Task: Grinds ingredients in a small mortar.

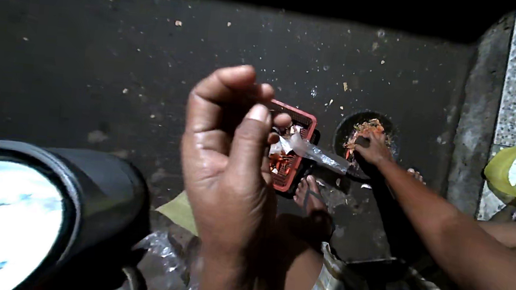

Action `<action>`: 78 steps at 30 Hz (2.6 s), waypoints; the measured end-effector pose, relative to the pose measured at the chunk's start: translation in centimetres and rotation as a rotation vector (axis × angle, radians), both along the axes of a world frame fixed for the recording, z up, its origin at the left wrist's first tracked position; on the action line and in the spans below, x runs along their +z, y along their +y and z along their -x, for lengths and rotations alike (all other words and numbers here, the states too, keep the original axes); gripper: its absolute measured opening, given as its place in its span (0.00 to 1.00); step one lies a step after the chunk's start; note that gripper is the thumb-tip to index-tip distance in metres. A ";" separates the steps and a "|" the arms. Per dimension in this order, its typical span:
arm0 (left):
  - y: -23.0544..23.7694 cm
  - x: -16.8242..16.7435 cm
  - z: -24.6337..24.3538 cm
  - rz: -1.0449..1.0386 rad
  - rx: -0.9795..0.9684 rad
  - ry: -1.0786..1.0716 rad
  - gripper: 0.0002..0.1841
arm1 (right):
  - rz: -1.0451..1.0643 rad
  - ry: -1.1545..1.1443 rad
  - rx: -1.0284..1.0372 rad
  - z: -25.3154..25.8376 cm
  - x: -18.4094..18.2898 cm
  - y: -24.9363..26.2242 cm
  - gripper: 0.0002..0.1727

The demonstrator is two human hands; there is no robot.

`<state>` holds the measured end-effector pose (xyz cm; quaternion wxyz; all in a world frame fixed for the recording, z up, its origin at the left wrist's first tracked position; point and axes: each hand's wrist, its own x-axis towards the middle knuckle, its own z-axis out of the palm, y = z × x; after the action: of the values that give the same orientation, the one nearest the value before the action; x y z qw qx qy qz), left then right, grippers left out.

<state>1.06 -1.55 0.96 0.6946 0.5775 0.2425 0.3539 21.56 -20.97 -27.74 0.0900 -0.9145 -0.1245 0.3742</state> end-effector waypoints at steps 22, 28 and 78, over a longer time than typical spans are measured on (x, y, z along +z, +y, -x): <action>0.6 -0.1 0.4 0.035 0.013 -0.009 0.14 | -0.032 0.160 0.065 -5.0 1.2 1.3 0.36; 0.7 -0.3 1.3 0.041 0.028 -0.054 0.14 | -0.038 0.006 0.103 -3.6 0.9 4.0 0.39; -0.3 -0.8 -0.5 0.041 0.036 0.015 0.15 | -0.033 0.050 0.082 -2.4 0.8 2.3 0.37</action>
<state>1.59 -1.83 0.19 0.6980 0.5612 0.2654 0.3569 23.92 -18.67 -26.94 0.0927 -0.8974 -0.1659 0.3982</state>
